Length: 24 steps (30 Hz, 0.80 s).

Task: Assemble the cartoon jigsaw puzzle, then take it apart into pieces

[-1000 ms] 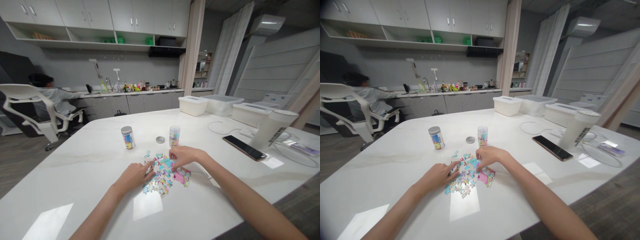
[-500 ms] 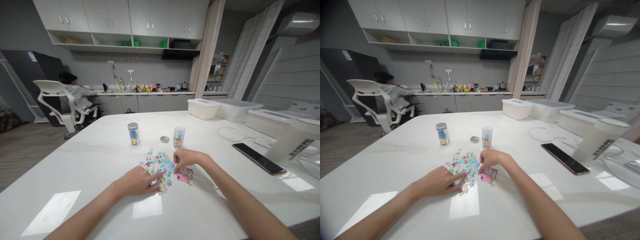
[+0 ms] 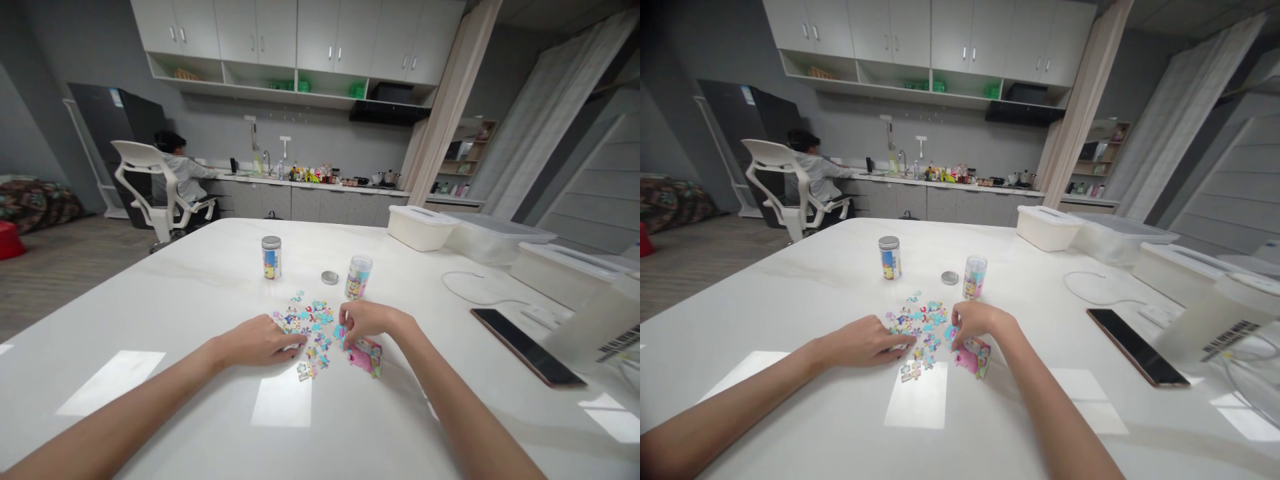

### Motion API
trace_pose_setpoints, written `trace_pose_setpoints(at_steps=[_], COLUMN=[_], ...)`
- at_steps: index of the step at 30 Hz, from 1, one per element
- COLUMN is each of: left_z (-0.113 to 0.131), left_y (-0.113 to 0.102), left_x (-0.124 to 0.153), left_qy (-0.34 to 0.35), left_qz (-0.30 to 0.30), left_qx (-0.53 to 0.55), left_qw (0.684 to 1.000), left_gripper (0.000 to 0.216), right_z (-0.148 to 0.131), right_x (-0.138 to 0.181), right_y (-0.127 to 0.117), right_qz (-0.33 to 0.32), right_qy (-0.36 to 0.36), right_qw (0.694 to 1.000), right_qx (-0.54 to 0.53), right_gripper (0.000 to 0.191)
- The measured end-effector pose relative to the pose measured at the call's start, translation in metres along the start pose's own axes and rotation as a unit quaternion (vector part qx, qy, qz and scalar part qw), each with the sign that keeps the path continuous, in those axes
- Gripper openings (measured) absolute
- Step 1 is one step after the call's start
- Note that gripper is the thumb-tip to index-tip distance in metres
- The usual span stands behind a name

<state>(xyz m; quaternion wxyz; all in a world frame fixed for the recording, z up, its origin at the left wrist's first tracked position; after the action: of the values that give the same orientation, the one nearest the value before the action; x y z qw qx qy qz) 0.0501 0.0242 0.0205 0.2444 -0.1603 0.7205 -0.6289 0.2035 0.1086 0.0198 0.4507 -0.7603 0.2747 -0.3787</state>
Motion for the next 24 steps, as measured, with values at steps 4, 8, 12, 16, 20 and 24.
trace_pose_setpoints(at_steps=[4, 8, 12, 16, 20, 24], left_z=[0.005, 0.010, 0.013, 0.018, 0.013, 0.002], left_y=[-0.005, -0.010, -0.011, -0.010, -0.012, -0.013], left_x=[0.000, 0.000, -0.001, -0.003, -0.005, -0.004], left_qy=[0.022, 0.041, 0.043, 0.053, 0.035, -0.004], left_qz=[0.037, 0.071, 0.074, 0.081, 0.076, 0.051], left_qx=[-0.030, -0.049, -0.056, -0.051, -0.058, -0.064], left_qw=[0.999, 0.995, 0.995, 0.994, 0.995, 0.997], left_gripper=[0.030, 0.029, 0.027, 0.027, 0.028, 0.028], right_z=[-0.004, -0.003, -0.004, -0.004, -0.010, -0.009], right_x=[0.000, -0.002, -0.005, -0.005, -0.002, 0.001], right_y=[0.004, 0.006, 0.009, 0.010, 0.007, 0.002], right_qz=[-0.036, -0.056, -0.058, -0.053, -0.047, -0.040], right_qy=[-0.008, -0.005, -0.030, -0.050, -0.070, -0.072], right_qw=[0.999, 0.998, 0.998, 0.996, 0.996, 0.996], right_qx=[0.006, 0.017, -0.002, -0.047, -0.007, -0.028], right_gripper=[0.040, 0.044, 0.044, 0.046, 0.027, 0.025])
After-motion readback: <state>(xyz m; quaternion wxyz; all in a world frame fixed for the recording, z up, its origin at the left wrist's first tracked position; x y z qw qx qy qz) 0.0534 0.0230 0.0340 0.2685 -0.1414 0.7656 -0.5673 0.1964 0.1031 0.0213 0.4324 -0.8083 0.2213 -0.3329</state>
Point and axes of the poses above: each hand's wrist, its own x-axis away from the middle knuckle, its own y-axis out of the palm, z = x × y, the point moved 8 cm from there along -x, towards the middle knuckle, and after that the axes turned 5 degrees about x, right-handed, at the moved point
